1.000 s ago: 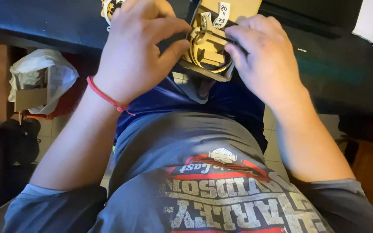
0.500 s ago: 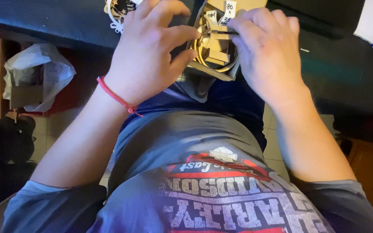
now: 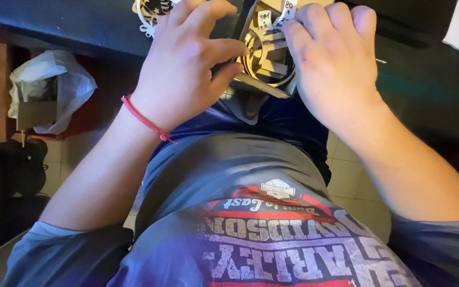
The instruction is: The person moves items on a desk, including a plastic bag and a cloth, then operates a laptop mouse. They open a small cardboard box and arrange several flat decorative cutouts inside, then close the box and place it on the desk.
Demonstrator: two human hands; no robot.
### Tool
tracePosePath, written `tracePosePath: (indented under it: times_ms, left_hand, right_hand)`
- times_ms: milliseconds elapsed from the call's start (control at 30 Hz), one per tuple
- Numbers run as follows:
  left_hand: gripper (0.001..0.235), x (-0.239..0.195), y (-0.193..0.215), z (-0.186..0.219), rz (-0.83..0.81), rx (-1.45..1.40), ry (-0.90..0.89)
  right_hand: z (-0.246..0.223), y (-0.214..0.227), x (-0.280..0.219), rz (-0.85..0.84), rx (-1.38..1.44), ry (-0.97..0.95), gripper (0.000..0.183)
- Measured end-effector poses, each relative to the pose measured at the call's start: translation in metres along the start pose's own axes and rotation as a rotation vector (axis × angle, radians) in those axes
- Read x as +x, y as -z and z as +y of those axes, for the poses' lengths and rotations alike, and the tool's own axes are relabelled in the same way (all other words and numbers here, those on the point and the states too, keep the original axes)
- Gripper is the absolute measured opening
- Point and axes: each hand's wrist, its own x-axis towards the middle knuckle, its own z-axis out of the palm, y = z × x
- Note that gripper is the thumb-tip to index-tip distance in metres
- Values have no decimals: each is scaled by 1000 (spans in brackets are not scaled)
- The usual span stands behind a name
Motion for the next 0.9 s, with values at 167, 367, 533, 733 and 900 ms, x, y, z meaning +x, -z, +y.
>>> tracePosePath:
  times_ms: [167, 367, 533, 733, 900]
  left_hand:
    - [10, 0, -1, 1, -4, 1, -12]
    - [11, 0, -3, 3, -29, -15, -6]
    - [10, -1, -2, 1, -5, -54, -50]
    - [12, -7, 26, -19, 123, -90, -6]
    - [6, -36, 41, -38, 112, 76, 73]
  right_hand:
    - [-5, 2, 3, 3, -132, 32, 20]
    - [-10, -1, 4, -23, -108, 54, 13]
    - [-2, -5, 2, -149, 223, 17, 36]
    - [5, -6, 1, -165, 327, 19, 20]
    - [12, 0, 3, -119, 456, -29, 8]
